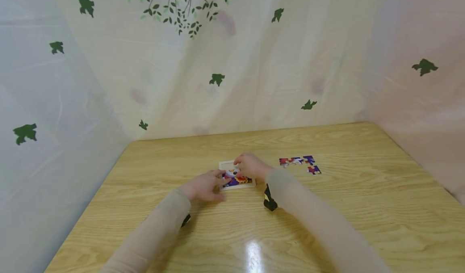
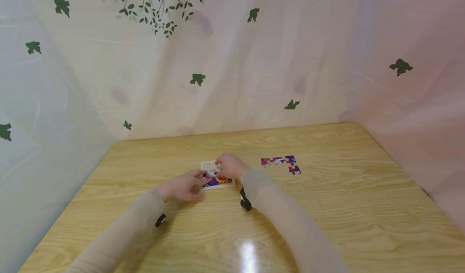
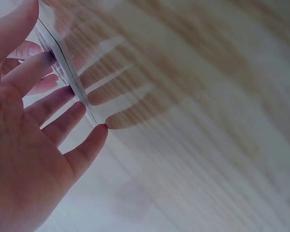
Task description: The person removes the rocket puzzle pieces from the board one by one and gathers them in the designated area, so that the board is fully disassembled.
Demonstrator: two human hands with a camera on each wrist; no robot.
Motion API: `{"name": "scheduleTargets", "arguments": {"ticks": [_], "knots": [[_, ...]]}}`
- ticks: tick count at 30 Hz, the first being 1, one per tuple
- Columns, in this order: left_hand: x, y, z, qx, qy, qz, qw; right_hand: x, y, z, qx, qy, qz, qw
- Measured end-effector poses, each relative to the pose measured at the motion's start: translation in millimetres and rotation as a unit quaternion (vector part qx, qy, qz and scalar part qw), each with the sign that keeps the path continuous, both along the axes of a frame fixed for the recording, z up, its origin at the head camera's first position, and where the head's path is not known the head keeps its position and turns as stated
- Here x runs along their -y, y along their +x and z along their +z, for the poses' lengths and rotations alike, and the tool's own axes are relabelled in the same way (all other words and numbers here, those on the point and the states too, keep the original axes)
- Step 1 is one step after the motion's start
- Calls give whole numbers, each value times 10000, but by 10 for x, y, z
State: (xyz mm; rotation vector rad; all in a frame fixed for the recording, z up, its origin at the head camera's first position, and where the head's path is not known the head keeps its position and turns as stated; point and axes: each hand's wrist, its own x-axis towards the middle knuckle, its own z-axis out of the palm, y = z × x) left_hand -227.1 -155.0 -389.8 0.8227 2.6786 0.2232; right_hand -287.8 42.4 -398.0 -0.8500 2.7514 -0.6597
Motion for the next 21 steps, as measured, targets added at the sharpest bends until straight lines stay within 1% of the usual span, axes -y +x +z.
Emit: {"name": "scheduleTargets", "arguments": {"ticks": [4,8,16,21], "knots": [[-6,3,14,-17,-45,-47,10000,25,-18,-28,-74,231,52,9997],[-9,-2,19,-35,-48,-107,9999,33,-20,-25,-96,289,78,9995],[-1,-19,24,-95,-45,-175,9998,35,-8,1,-12,194,37,9998],[-1,-20,38,-90,-56,-204,9997,45,-15,-10,79,120,-68,9999]]}}
